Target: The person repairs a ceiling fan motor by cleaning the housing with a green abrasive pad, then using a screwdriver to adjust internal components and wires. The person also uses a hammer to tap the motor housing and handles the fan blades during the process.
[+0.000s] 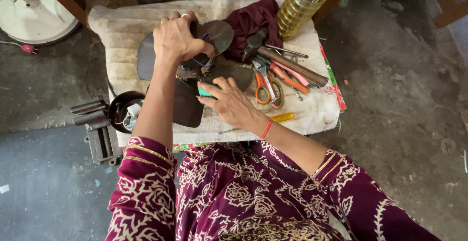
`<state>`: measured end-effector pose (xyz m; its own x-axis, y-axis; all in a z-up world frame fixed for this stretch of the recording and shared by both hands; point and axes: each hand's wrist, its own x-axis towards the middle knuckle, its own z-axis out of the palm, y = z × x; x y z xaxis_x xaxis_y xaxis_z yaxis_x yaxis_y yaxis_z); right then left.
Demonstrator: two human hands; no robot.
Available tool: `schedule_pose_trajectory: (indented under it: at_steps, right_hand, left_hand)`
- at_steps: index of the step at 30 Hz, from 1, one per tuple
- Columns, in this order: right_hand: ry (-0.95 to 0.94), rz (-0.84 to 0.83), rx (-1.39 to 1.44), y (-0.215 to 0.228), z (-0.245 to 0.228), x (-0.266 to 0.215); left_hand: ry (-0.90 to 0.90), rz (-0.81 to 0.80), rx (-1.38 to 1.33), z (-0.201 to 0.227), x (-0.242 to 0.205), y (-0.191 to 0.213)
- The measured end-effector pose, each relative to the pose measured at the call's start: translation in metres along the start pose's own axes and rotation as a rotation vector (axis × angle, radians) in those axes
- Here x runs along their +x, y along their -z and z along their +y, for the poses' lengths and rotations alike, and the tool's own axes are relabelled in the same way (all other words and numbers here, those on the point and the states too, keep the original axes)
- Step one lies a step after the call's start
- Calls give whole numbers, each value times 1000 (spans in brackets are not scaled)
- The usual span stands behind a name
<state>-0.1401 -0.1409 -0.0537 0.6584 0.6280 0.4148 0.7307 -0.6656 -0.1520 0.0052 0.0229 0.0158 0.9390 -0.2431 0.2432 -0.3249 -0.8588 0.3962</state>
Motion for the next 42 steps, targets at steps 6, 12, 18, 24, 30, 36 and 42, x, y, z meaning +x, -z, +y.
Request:
schedule_pose_trajectory:
  at_steps: [6,12,18,24,30,36,42]
  right_hand:
    - [-6,-7,-25,0,0,-2]
    - [-5,-22,4,0,0,1]
    - [-12,-47,-34,-6,1,3]
    - [-1,-24,-19,-4,3,1]
    - [2,-46,-24,2,1,3]
    - [21,-47,18,5,0,6]
    - [45,-15,-6,0,6,7]
  left_hand:
    - [1,-26,18,1,1,2]
    - [13,5,-3,2,0,2]
    - [56,-126,45,0,5,4]
    - [-27,20,44,-2,1,2]
    - [23,-34,51,0,4,1]
    - [13,-2,-13,0,1,0]
    - [17,-6,-13,-1,2,-4]
